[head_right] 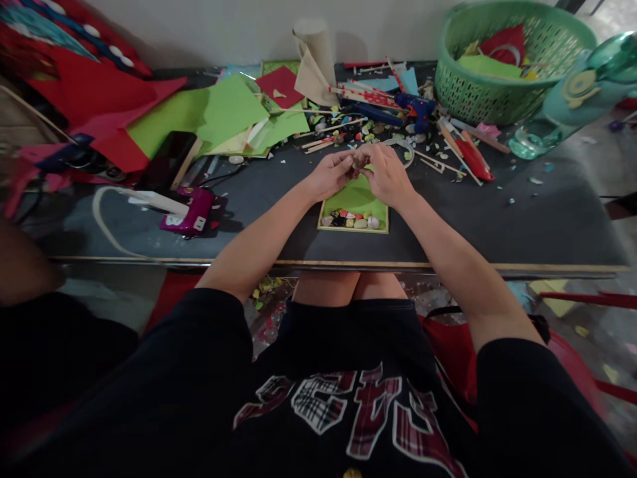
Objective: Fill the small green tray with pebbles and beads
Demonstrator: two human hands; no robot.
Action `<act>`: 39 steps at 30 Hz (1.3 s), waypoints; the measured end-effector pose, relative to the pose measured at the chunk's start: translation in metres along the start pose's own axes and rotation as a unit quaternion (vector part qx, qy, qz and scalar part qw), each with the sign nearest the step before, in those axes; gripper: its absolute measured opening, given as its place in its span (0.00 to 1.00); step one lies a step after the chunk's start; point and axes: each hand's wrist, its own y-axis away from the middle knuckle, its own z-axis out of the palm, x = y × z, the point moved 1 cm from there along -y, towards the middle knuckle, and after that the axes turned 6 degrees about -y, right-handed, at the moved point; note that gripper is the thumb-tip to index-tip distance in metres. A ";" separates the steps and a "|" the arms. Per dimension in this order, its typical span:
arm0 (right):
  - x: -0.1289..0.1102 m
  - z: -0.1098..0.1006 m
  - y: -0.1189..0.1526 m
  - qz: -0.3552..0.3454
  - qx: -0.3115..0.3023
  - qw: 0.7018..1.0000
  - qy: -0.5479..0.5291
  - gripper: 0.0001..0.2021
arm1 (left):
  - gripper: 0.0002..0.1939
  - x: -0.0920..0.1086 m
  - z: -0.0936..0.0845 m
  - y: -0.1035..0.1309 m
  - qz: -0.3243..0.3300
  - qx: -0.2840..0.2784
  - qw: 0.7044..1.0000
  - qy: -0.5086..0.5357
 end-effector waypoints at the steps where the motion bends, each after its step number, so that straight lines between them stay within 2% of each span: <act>1: -0.001 0.000 0.000 0.004 -0.004 1.000 0.002 0.23 | 0.21 0.000 0.000 0.000 -0.006 0.002 1.000 -0.007; 4: -0.002 0.000 0.000 0.003 -0.009 1.000 0.002 0.24 | 0.21 0.002 0.000 0.000 -0.010 0.005 1.000 -0.012; 10: -0.003 -0.003 0.000 -0.004 0.018 1.000 0.009 0.25 | 0.19 0.004 0.000 0.001 -0.027 0.009 1.000 -0.004; 25: 0.002 0.000 -0.001 -0.017 -0.014 1.000 0.012 0.23 | 0.17 0.002 -0.001 0.001 -0.031 -0.003 0.999 0.032; 30: -0.003 -0.003 0.000 0.005 0.023 0.999 0.024 0.24 | 0.19 -0.001 -0.003 0.000 -0.038 0.009 0.999 0.022; 39: -0.018 -0.009 0.001 0.085 0.095 0.990 0.057 0.25 | 0.22 -0.007 -0.004 -0.001 0.011 0.011 1.000 -0.013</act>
